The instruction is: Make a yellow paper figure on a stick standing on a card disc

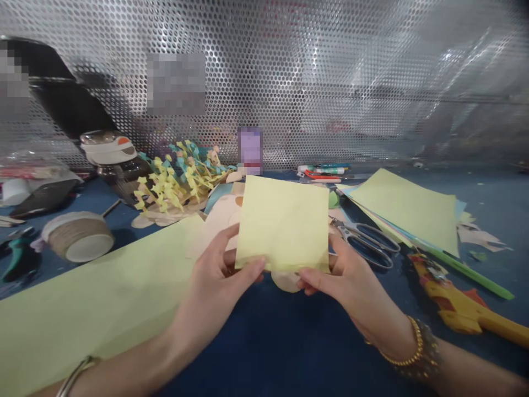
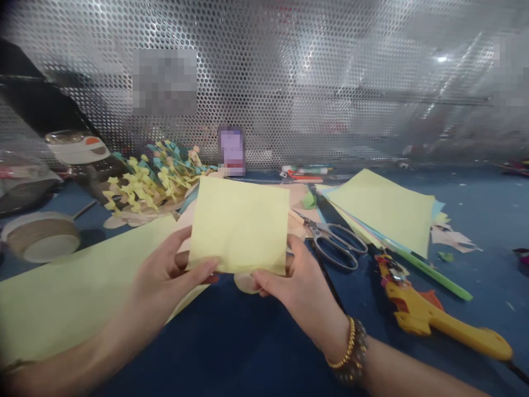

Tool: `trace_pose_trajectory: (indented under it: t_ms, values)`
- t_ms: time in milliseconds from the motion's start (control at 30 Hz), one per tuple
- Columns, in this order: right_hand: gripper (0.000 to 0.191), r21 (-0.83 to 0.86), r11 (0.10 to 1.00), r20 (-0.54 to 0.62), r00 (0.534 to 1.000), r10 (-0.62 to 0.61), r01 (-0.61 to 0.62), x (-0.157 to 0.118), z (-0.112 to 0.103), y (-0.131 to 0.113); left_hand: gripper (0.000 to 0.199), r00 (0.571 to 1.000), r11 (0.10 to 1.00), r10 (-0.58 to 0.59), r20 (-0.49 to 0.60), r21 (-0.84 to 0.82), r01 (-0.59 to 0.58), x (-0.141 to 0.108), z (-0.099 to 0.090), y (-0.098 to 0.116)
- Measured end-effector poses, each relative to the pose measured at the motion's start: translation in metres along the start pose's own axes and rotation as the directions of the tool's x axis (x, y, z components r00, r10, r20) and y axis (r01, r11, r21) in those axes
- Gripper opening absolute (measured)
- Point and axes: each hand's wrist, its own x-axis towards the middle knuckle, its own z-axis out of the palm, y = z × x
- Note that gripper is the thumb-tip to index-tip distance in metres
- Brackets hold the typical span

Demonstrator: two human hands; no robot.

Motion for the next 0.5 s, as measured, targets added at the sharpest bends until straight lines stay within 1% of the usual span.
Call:
trace_pose_trajectory:
  t_ms: [100, 167, 233, 267, 300, 333, 367, 400, 433, 467, 500]
  values:
    - [0.070, -0.071, 0.997, 0.035, 0.999, -0.014, 0.017, 0.003, -0.010, -0.003, 0.078, 0.998, 0.992, 0.061, 0.003, 0.107, -0.061, 0.002, -0.009, 0.006]
    - [0.071, -0.113, 0.993, 0.053, 0.998, -0.029, 0.035, 0.004, -0.014, -0.005, 0.088, 0.998, 0.981, 0.057, 0.041, 0.186, -0.064, 0.002, -0.014, 0.009]
    - [0.073, -0.160, 0.987, 0.104, 0.994, -0.017, 0.034, 0.004, -0.017, -0.005, 0.096, 0.996, 0.958, 0.061, 0.069, 0.277, -0.078, 0.000, -0.020, 0.011]
    - [0.074, -0.185, 0.982, 0.137, 0.991, -0.001, 0.027, 0.004, -0.018, -0.005, 0.097, 0.993, 0.934, 0.097, 0.064, 0.339, -0.113, -0.001, -0.022, 0.011]
    - [0.075, -0.219, 0.976, 0.167, 0.986, 0.019, 0.018, 0.003, -0.019, -0.005, 0.096, 0.986, 0.896, 0.159, 0.048, 0.412, -0.165, -0.002, -0.024, 0.013]
    - [0.077, -0.271, 0.962, 0.190, 0.981, 0.036, 0.017, 0.003, -0.020, -0.005, 0.091, 0.968, 0.843, 0.251, 0.019, 0.486, -0.228, -0.003, -0.026, 0.014]
    - [0.080, -0.346, 0.938, 0.204, 0.978, 0.043, 0.031, 0.002, -0.022, -0.005, 0.083, 0.934, 0.781, 0.357, -0.016, 0.554, -0.289, -0.005, -0.027, 0.015]
    - [0.083, -0.444, 0.894, 0.204, 0.979, 0.032, 0.063, 0.002, -0.023, -0.005, 0.070, 0.893, 0.722, 0.447, -0.038, 0.605, -0.336, -0.007, -0.029, 0.016]
    - [0.086, -0.560, 0.821, 0.187, 0.982, -0.006, 0.111, 0.002, -0.026, -0.006, 0.055, 0.864, 0.683, 0.501, -0.039, 0.632, -0.367, -0.010, -0.032, 0.014]
    - [0.088, -0.679, 0.716, 0.164, 0.984, -0.070, 0.164, 0.001, -0.028, -0.007, 0.039, 0.861, 0.677, 0.508, -0.028, 0.631, -0.379, -0.015, -0.035, 0.010]
    - [0.087, -0.778, 0.590, 0.153, 0.976, -0.155, 0.215, 0.001, -0.030, -0.008, 0.024, 0.888, 0.696, 0.458, 0.026, 0.611, -0.377, -0.021, -0.040, 0.004]
